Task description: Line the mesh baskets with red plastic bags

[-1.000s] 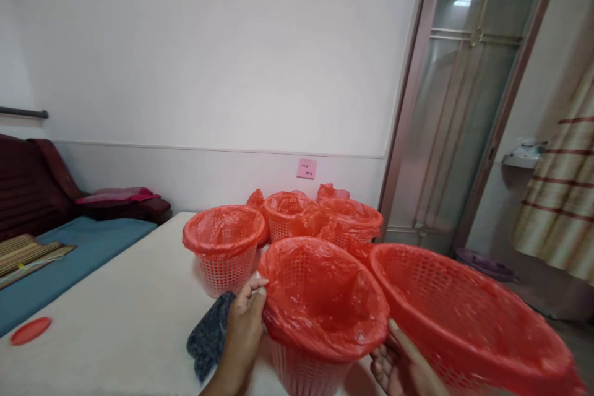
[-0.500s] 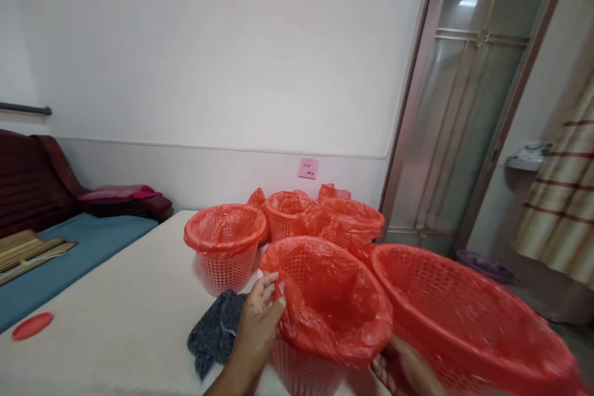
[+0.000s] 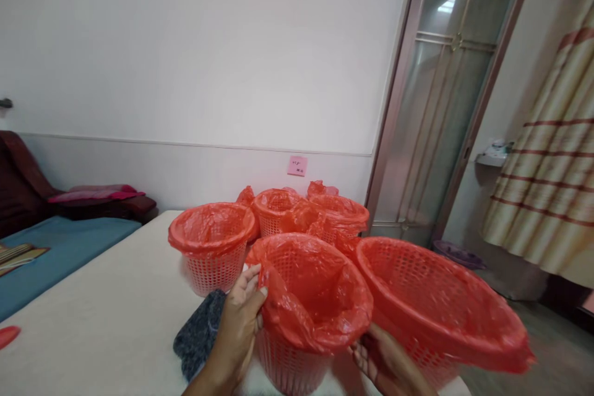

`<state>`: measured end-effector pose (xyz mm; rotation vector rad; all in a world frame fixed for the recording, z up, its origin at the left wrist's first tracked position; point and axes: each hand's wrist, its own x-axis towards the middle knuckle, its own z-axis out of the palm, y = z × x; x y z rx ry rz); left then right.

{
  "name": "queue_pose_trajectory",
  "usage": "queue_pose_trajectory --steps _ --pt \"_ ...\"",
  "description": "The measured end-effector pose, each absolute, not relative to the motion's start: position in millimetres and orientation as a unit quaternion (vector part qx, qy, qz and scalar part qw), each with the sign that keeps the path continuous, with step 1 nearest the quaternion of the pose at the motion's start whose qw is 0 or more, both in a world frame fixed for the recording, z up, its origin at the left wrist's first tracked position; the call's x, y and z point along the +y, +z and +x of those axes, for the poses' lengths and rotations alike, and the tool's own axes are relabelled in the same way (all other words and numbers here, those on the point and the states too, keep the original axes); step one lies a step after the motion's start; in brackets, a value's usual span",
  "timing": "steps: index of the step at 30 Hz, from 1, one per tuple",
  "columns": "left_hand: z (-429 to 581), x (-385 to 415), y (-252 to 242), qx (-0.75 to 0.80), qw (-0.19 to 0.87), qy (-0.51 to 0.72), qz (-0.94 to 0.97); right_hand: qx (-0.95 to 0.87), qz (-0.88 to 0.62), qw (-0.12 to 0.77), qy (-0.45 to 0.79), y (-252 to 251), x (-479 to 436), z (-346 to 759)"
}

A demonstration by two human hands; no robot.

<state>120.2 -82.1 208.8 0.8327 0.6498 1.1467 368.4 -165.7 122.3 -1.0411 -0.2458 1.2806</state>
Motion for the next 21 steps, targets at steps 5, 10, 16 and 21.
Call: queue_pose_trajectory --steps 5,10,16,21 --pt "120 -78 204 0.297 0.71 0.516 0.376 -0.074 -0.447 0.688 0.566 126 -160 364" --pt "117 -74 197 0.312 0.701 0.515 0.381 -0.121 -0.44 0.732 0.506 142 -168 360" --pt "119 -73 197 0.314 0.696 0.515 0.389 -0.215 -0.501 0.743 0.388 159 -174 364" --pt "119 -69 195 0.328 0.682 0.515 0.403 -0.339 -0.658 0.653 0.163 179 -166 371"
